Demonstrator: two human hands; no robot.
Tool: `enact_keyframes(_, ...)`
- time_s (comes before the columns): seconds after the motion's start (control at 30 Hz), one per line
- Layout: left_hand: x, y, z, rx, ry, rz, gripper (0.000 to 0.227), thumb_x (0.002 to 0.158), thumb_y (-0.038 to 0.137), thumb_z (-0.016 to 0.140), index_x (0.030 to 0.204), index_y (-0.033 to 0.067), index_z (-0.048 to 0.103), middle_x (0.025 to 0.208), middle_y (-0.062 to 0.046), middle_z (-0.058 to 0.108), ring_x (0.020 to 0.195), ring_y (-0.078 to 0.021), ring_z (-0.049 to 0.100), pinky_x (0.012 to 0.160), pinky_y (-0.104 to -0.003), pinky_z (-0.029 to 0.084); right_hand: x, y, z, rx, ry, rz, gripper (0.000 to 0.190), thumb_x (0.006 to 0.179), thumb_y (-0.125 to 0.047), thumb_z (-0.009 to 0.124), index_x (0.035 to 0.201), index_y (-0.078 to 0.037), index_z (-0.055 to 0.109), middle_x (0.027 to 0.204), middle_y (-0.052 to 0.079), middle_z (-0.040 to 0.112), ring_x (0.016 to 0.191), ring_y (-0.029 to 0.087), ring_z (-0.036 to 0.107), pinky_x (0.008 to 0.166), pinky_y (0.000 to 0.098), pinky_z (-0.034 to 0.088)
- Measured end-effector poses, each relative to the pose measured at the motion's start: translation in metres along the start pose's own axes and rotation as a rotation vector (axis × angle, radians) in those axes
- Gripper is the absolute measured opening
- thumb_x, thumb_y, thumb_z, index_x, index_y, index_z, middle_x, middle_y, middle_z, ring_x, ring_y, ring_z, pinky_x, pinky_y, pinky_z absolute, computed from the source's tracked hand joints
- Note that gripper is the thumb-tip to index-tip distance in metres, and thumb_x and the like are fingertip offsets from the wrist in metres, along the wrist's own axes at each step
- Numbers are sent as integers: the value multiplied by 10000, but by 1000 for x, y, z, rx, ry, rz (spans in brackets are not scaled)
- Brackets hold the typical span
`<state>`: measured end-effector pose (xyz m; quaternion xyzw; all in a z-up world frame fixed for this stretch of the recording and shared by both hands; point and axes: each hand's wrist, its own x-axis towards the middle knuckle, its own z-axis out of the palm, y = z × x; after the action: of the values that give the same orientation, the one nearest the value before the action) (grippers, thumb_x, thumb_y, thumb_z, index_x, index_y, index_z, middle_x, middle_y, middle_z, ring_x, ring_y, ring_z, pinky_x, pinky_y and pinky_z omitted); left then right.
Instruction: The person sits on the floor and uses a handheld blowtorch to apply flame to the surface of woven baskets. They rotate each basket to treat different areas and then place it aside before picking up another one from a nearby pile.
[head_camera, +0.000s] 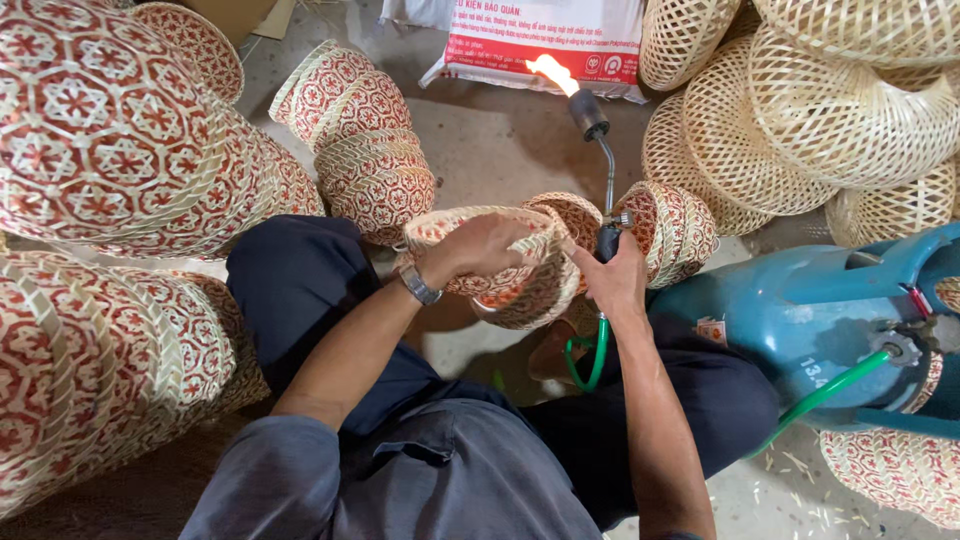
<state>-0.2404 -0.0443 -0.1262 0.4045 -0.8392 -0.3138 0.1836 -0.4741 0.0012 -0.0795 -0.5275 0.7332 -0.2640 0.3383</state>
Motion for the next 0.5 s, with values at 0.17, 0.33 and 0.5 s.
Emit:
enact_keyframes(0.17,2,10,-21,-182,213,30,382,898,376,707,931,-3,663,891,-241,655,846,-423,633,742,-487,483,-2,5,8,-151,110,-70,758,707,-540,879,1086,46,583,916,214,677,840,376,678,767,482,536)
enact_keyframes(0.33,1,10,-33,-191,163,-37,375,889,386,705,928,13,685,870,-246,655,839,-423,639,751,-488,491,-2,13,15,-151,133,-119,857,723,-510,876,1240,78,528,1064,301,672,984,449,667,861,508,520)
enact_keyframes(0.5,5,5,-31,33,110,36,320,883,319,703,883,-1,684,839,-238,658,809,-432,634,723,-535,491,8,36,28,-186,91,-136,883,725,-365,867,1323,100,414,1056,349,656,979,504,654,865,537,516)
